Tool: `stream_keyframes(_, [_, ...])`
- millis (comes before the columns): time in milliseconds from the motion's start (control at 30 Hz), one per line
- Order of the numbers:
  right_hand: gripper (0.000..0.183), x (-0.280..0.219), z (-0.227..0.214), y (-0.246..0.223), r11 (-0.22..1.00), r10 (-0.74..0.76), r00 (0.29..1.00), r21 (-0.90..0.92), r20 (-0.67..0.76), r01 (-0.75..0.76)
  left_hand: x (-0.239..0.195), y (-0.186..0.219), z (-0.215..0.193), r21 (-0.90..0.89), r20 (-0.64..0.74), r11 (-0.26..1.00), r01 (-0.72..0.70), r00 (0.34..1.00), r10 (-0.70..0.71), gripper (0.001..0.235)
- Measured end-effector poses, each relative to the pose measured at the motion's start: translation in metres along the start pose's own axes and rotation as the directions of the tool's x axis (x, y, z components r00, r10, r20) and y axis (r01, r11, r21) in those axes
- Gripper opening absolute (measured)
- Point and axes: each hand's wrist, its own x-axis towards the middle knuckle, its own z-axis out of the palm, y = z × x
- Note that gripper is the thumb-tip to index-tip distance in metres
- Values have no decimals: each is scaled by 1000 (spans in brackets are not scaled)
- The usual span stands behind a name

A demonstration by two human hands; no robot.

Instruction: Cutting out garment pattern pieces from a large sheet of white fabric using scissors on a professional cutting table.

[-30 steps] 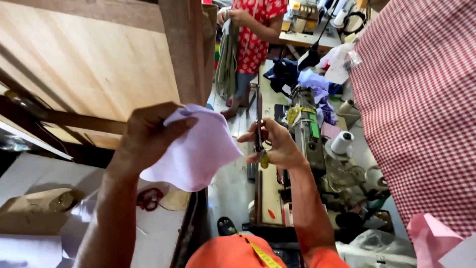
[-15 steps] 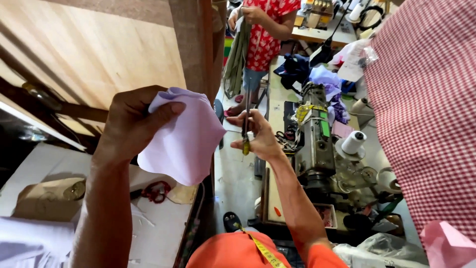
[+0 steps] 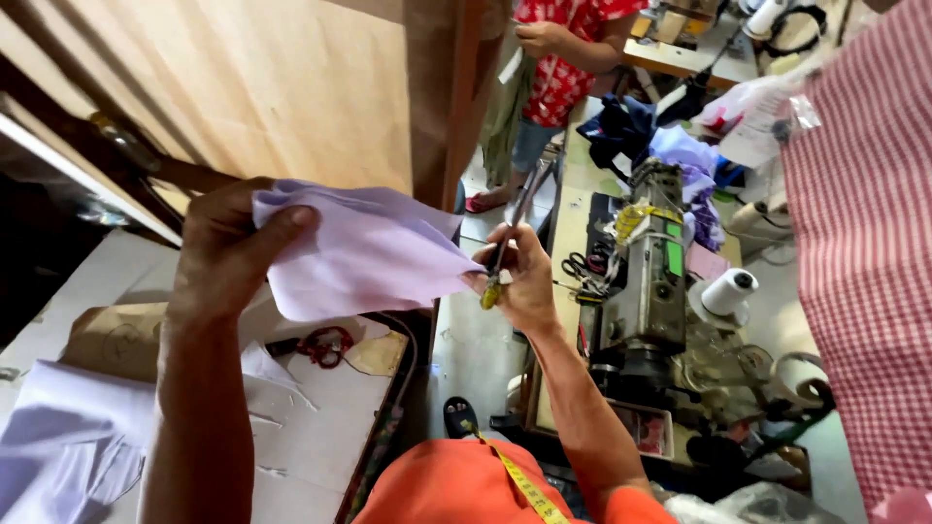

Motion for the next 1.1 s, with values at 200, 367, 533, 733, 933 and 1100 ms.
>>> stream_keyframes(200, [51,-6,13,13,979,-131,989,-162,-61,120,8,13,2,36,101,999,-8,995,5,6])
stream_keyframes(367, [52,-16,17,4,987,-29,1000,-156,10,30,4,19,2,190,54,972,142,987,-155,17])
stream_keyframes(533, [61,-22,8,12,946,-160,984,-271,84,177,-1,6,-13,635,184,760,-137,983,24,24])
stream_keyframes(733, [79,-25,17,-12,942,-208,961,-228,180,246,-26,-7,2,570,245,815,-103,968,-50,28])
stream_keyframes(933, [67,-38,32,-30,986,-167,905,70,391,151,-52,-5,20,455,344,859,-234,936,73,21])
stream_keyframes(1100, [67,-57,29,-23,989,149,860,-58,488,-139,-72,24,34,438,169,890,-126,984,56,13])
